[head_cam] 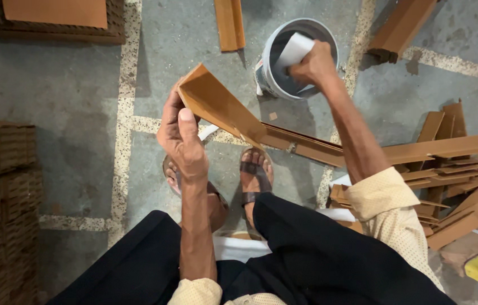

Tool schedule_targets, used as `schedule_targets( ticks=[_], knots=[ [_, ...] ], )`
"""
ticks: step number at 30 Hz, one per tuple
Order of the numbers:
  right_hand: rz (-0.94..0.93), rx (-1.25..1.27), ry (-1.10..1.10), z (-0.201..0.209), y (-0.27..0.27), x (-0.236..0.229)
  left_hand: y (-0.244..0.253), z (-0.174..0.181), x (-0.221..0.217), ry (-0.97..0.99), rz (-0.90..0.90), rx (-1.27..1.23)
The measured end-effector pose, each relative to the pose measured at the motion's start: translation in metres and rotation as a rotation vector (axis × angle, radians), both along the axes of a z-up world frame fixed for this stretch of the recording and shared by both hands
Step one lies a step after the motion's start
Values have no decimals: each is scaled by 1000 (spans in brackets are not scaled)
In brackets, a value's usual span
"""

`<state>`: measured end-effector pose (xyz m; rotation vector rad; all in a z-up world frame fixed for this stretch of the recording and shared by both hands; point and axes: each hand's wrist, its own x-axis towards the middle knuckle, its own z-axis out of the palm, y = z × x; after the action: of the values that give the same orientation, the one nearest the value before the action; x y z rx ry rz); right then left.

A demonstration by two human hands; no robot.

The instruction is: The person sits on the floor and applies a white substance to the edges of thin wooden strips using a white foam applicator. They repeatedly dip the applicator into a bucket and spread the substance along the length of each strip, handling them one at a time.

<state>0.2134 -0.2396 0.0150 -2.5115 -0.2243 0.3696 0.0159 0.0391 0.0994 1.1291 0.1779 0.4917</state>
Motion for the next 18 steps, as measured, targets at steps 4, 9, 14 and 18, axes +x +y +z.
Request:
schedule_targets(
  ticks=[4,9,14,18],
  knots=[
    [-266,132,302,50,-6,3,0,-3,1,6,-15,-46],
    [-320,537,304,101,-43,-1,1,-5,0,-13,-25,-113],
    [-452,721,375,95,-63,-11,-2,-9,1,-12,0,-85],
    [-452,522,448,67,-59,-19,-6,-9,1,-24,0,-108]
  ],
)
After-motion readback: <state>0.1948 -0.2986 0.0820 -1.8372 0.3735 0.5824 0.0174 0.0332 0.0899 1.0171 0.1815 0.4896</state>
